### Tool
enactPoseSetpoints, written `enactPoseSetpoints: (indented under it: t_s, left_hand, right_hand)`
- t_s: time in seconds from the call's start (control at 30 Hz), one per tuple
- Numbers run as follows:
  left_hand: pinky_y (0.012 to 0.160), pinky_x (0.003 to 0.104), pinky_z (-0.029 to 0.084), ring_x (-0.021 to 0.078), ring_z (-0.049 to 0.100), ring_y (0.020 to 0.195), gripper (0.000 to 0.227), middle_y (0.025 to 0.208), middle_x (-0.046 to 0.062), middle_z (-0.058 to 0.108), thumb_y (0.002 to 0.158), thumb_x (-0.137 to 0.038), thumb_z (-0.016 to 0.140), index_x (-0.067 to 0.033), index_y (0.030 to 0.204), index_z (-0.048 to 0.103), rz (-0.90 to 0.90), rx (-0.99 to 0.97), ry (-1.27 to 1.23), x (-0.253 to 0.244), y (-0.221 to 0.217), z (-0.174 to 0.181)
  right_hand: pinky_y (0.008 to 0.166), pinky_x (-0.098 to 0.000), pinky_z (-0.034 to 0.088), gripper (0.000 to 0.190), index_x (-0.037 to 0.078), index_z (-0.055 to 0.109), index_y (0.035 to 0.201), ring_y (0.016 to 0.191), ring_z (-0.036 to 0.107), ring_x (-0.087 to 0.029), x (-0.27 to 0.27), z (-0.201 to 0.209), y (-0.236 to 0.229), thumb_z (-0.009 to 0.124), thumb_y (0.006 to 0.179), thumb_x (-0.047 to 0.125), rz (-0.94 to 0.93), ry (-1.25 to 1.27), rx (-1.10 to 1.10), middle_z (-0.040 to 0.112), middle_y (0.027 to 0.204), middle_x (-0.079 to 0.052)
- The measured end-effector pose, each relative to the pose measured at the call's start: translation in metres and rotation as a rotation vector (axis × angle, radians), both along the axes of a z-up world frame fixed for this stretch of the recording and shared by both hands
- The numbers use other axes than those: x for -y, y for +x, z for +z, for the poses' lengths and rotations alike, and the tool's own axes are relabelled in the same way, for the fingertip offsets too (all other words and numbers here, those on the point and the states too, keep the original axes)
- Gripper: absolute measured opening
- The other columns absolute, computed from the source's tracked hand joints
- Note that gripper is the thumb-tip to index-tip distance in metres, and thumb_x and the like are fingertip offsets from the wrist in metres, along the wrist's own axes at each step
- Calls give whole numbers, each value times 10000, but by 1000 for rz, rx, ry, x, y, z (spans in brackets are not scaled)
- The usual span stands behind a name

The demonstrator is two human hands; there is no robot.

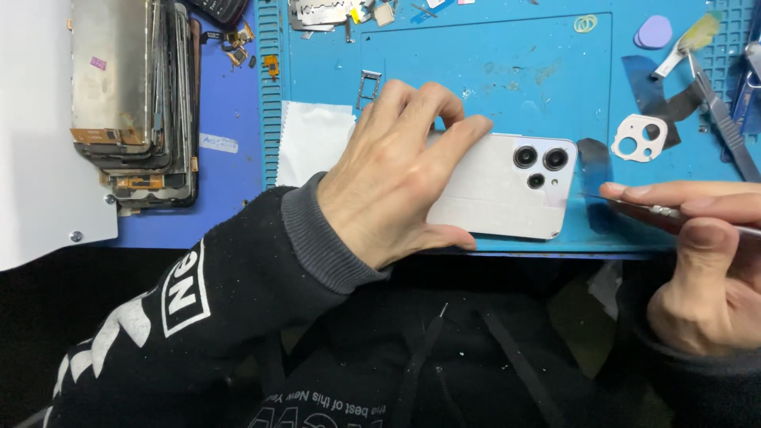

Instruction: Removing the back panel of a smartphone using prying tools on a repair workbench.

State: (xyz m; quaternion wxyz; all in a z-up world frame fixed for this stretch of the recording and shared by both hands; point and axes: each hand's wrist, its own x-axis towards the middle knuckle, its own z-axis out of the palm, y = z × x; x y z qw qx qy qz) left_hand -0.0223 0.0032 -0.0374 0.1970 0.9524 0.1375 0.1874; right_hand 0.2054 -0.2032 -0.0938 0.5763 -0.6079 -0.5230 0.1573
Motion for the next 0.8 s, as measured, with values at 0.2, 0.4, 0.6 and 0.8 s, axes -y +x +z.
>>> enactPoseSetpoints:
  t_s: [0.2, 0.4, 0.6, 0.8]
  left_hand:
    - [899, 477, 466, 337, 469, 1074, 1049, 1203, 168, 487, 519, -404, 985, 29, 1356, 524, 84, -33, -41, 8, 7, 3]
    - [874, 457, 474, 314, 468, 1043, 1009, 1139, 158, 473, 472, -401, 993, -4, 1267, 516, 165, -97, 1, 12, 10, 7]
    - [866, 445, 450, 308, 467, 1035, 1062, 1131, 160, 465, 522, -292, 988, 0, 1386, 444, 191, -11, -4, 25, 4, 20]
    - [903, 422, 440, 275, 484, 1067, 812, 1136, 102, 477, 703, -88, 839, -57, 1417, 454, 294, 78, 9, 45, 1, 19]
  right_hand:
    - [1045, -408, 608, 341, -60, 404, 1217, 1079, 705, -335, -6, 15, -2, 383, 1307, 268, 18, -43, 71, 603, 1146, -238]
    - [1064, -392, 600, 408, -76, 473, 1246, 1098, 718, -341, -17, 27, 16, 310, 1320, 290, -6, -204, 232, 643, 1169, -267]
    - [953, -348, 611, 397, -47, 496, 1309, 1060, 720, -302, -48, 4, 84, 274, 1253, 277, 98, -394, 216, 678, 1147, -238]
    - [815, -352, 600, 375, 2, 477, 1211, 952, 740, -270, -89, 44, 52, 346, 1182, 352, 269, -406, 46, 692, 1037, -178]
